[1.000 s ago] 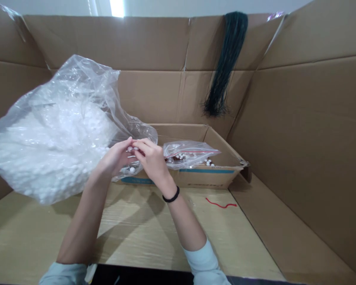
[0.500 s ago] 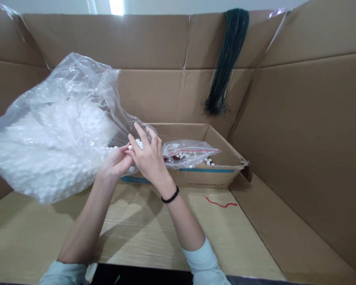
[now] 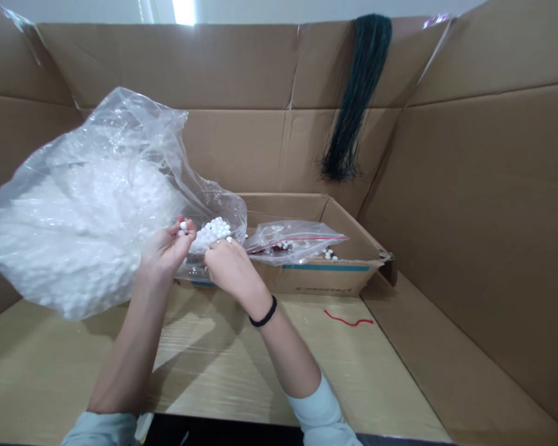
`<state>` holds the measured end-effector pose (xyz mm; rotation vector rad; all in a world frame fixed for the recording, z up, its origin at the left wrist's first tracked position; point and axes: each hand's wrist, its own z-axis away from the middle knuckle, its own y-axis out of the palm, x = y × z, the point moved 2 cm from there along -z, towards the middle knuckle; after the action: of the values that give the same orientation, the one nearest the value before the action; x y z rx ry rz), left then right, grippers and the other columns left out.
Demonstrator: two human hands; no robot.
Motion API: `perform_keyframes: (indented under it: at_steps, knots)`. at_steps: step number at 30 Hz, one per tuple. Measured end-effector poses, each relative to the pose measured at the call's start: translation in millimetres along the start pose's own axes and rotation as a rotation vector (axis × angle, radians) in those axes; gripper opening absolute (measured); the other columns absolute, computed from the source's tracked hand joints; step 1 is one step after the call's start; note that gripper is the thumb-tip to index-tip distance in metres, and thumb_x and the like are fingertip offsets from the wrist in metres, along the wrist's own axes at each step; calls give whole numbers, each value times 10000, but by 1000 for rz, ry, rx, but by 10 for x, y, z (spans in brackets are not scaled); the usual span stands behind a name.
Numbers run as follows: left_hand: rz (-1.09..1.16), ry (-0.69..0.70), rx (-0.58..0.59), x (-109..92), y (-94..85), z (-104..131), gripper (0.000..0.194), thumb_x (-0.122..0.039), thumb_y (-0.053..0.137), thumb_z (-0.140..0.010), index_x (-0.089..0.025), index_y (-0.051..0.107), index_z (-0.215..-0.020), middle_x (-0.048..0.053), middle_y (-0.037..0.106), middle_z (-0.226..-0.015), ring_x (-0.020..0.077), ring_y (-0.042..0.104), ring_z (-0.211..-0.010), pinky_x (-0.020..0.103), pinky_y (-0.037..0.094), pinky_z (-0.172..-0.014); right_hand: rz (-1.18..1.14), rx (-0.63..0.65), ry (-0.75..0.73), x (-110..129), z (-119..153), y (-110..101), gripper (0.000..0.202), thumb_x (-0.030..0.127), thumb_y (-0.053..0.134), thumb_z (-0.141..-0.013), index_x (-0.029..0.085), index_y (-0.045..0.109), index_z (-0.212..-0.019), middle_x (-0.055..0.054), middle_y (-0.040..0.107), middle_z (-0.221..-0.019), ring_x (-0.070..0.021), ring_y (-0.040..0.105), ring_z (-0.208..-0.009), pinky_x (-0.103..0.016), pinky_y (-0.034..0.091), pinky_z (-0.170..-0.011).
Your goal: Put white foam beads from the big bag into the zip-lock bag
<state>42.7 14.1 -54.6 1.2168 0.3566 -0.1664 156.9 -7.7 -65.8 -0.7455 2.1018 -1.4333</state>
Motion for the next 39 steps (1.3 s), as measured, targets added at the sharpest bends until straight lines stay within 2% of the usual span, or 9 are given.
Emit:
perform_keyframes:
  at_steps: [6, 8, 11, 14, 17, 21, 26, 34, 39]
  knots:
    - [2, -70, 16, 22, -7, -24, 187, -52, 350, -890, -125, 482, -779, 25, 468, -802, 40, 499, -670, 105, 507, -607, -62, -35, 17, -57, 1, -17, 183, 164, 526, -835, 160, 706, -800, -56, 680, -830, -172, 598, -803, -277, 403, -727]
    - [-14, -87, 29, 37, -8, -40, 199, -51, 350, -886, -120, 486, -758, 39, 478, -811, 50, 508, -685, 125, 520, -616, -108, -137, 83, -120, 17, -47, 174, 200, 529, -846, 165, 699, -841, -50, 683, -856, -172, 597, -827, -274, 410, -735]
    - [-39, -117, 45, 88, 0, -45, 189, -36, 360, -868, -114, 483, -747, 60, 494, -830, 72, 529, -728, 151, 531, -616, -184, -367, 215, -228, 57, -102, 183, 233, 524, -860, 161, 689, -896, -56, 685, -884, -178, 591, -843, -283, 425, -749]
    - [-71, -197, 116, 182, 24, -17, 181, -24, 368, -854, -113, 477, -740, 47, 492, -786, 63, 515, -670, 152, 517, -581, -317, -572, 226, -293, 75, -131, 193, 256, 527, -864, 167, 686, -927, -57, 678, -910, -166, 587, -867, -281, 439, -796]
    - [-117, -251, 219, 285, 49, 28, 202, -2, 354, -836, -110, 484, -726, 32, 488, -725, 51, 487, -590, 138, 485, -529, -400, -679, 207, -327, 69, -131, 180, 244, 540, -853, 186, 694, -925, -54, 654, -941, -156, 582, -887, -280, 450, -821]
    - [-179, -260, 314, 375, 70, 61, 221, 20, 356, -809, -102, 507, -704, 35, 506, -683, 49, 476, -563, 128, 468, -519, -426, -706, 232, -374, 74, -128, 167, 220, 551, -837, 197, 702, -904, -52, 637, -954, -159, 578, -902, -293, 459, -831]
    - [-256, -258, 351, 446, 68, 35, 271, 21, 327, -836, -95, 507, -672, 3, 479, -607, 29, 438, -499, 111, 418, -480, -419, -681, 215, -394, 81, -130, 150, 200, 576, -814, 186, 714, -870, -54, 646, -941, -165, 578, -897, -296, 460, -822]
    - [-507, -46, 551, 541, -22, 74, 304, -267, 406, -918, -113, 514, -679, -21, 468, -561, 28, 448, -471, 119, 374, -461, -515, -736, 262, -398, 117, -196, 120, 195, 607, -783, 189, 717, -830, -34, 672, -887, -146, 612, -830, -276, 468, -790]
    - [-653, 17, 645, 528, -14, 96, 398, -433, 479, -861, -138, 440, -596, -54, 362, -490, 12, 291, -384, 132, 229, -370, -570, -732, 273, -407, 109, -208, 109, 221, 619, -774, 168, 709, -806, -40, 678, -854, -138, 620, -804, -257, 467, -757]
